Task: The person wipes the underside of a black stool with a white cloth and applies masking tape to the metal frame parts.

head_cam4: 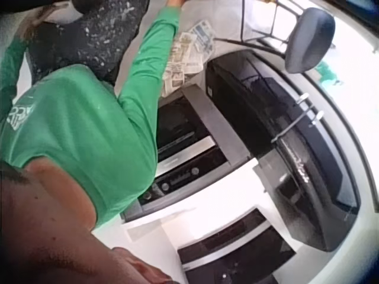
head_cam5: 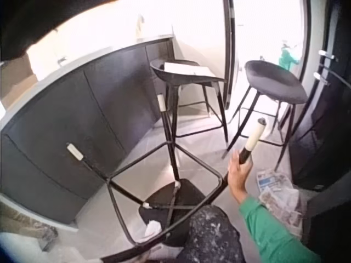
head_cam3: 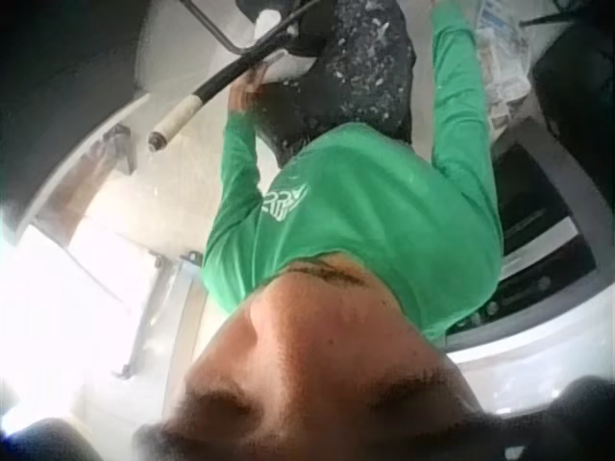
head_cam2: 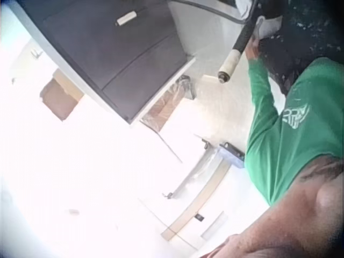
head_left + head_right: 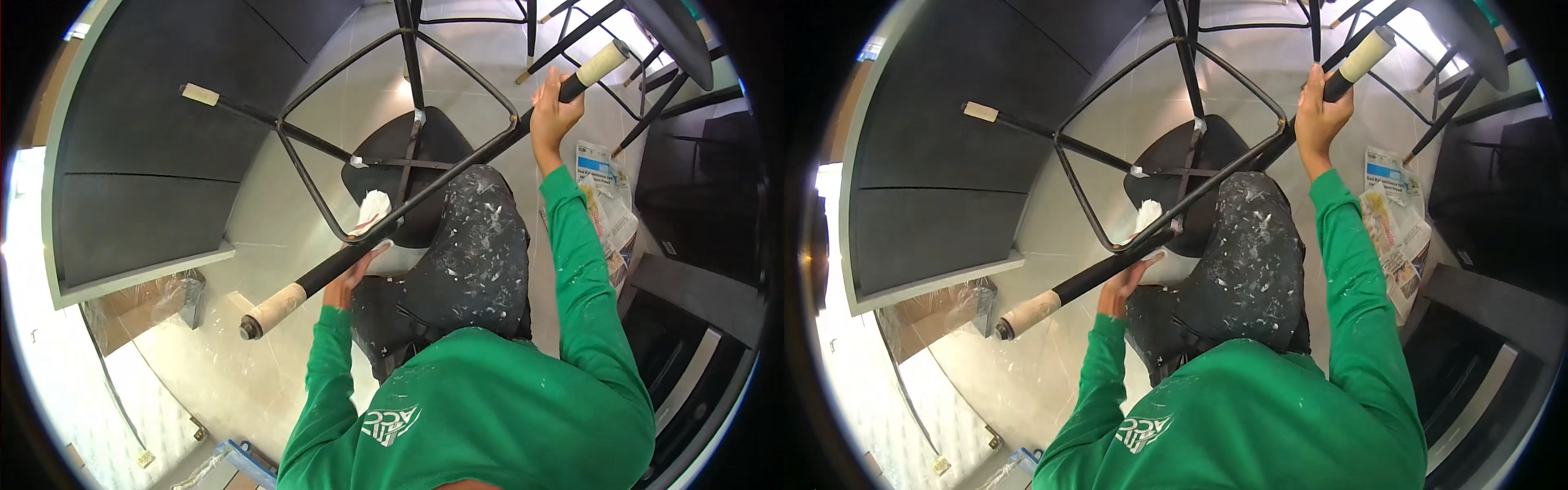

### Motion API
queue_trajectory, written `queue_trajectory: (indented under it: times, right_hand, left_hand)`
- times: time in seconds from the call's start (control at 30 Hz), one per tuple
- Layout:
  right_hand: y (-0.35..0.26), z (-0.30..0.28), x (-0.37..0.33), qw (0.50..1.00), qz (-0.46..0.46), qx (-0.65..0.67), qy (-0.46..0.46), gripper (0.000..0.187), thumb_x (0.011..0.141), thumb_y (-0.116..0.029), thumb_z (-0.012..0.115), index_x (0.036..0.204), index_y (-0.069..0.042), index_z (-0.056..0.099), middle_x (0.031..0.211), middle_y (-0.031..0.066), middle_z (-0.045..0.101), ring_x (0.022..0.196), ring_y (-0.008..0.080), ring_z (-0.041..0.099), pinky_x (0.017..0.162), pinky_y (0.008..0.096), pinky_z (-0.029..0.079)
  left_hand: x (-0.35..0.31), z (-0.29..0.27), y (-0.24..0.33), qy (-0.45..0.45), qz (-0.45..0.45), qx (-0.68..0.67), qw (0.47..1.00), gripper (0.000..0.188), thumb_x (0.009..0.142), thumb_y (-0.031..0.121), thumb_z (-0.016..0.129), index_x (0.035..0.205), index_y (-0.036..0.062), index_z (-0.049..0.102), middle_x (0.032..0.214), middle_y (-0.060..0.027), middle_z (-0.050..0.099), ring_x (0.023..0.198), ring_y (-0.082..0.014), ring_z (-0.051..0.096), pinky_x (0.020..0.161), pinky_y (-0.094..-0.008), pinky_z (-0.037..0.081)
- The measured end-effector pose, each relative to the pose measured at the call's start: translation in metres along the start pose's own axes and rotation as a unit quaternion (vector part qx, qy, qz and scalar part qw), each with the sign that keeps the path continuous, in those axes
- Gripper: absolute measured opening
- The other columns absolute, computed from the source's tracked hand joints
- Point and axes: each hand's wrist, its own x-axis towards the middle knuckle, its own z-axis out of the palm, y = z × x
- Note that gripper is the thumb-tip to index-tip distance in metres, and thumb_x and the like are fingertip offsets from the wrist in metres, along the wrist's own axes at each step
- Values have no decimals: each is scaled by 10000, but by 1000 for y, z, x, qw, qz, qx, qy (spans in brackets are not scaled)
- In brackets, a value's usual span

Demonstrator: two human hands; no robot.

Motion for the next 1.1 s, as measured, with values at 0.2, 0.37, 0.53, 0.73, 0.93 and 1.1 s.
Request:
queue_trajectory:
  times: [0.2,0.37,0.53,0.73,0.93,1.1]
  right_hand:
    - [-8,0,-9,1000,5,-24,-1,267,994,-152,711,855,-59,503,648,-22,515,517,64,495,467,252,401]
    - [5,3,-9,998,-5,-69,-15,271,985,-178,725,876,-49,513,667,-21,518,531,71,502,477,270,408]
    - [-11,41,-12,999,20,-14,-24,290,984,-192,735,874,-48,509,674,-27,515,537,71,502,482,271,401]
    - [-4,19,-16,998,15,-49,-40,282,983,-196,737,891,-36,524,705,-19,516,574,81,492,527,276,415]
    - [0,13,-11,993,2,-103,-56,304,976,-218,743,1023,19,559,848,31,573,782,153,561,735,335,473]
    - [-73,4,-100,996,4,-85,16,473,994,-229,702,1315,29,470,1254,141,537,1140,230,534,985,382,445]
  left_hand:
    - [-69,6,18,270,112,-48,955,336,1103,200,469,1344,-20,548,1436,-151,581,1326,-300,577,1107,-435,548]
    - [-28,-32,-109,273,-84,-510,812,444,1123,115,362,1511,-101,352,1545,-285,418,1431,-370,452,1232,-422,409]
    - [64,-62,-89,166,38,-681,713,436,1112,175,334,1420,-114,439,1405,-269,519,1289,-391,543,1029,-468,539]
    - [49,-5,-46,179,-29,-704,687,362,1058,120,386,1258,-107,585,1203,-273,678,1010,-363,722,751,-361,665]
    - [-93,58,-5,214,172,-307,911,323,1104,168,438,1323,-33,565,1154,-149,698,973,-214,702,813,-343,631]
    - [-188,126,11,429,334,276,793,376,1114,282,489,1350,1,573,1208,-99,664,1052,-161,643,899,-317,519]
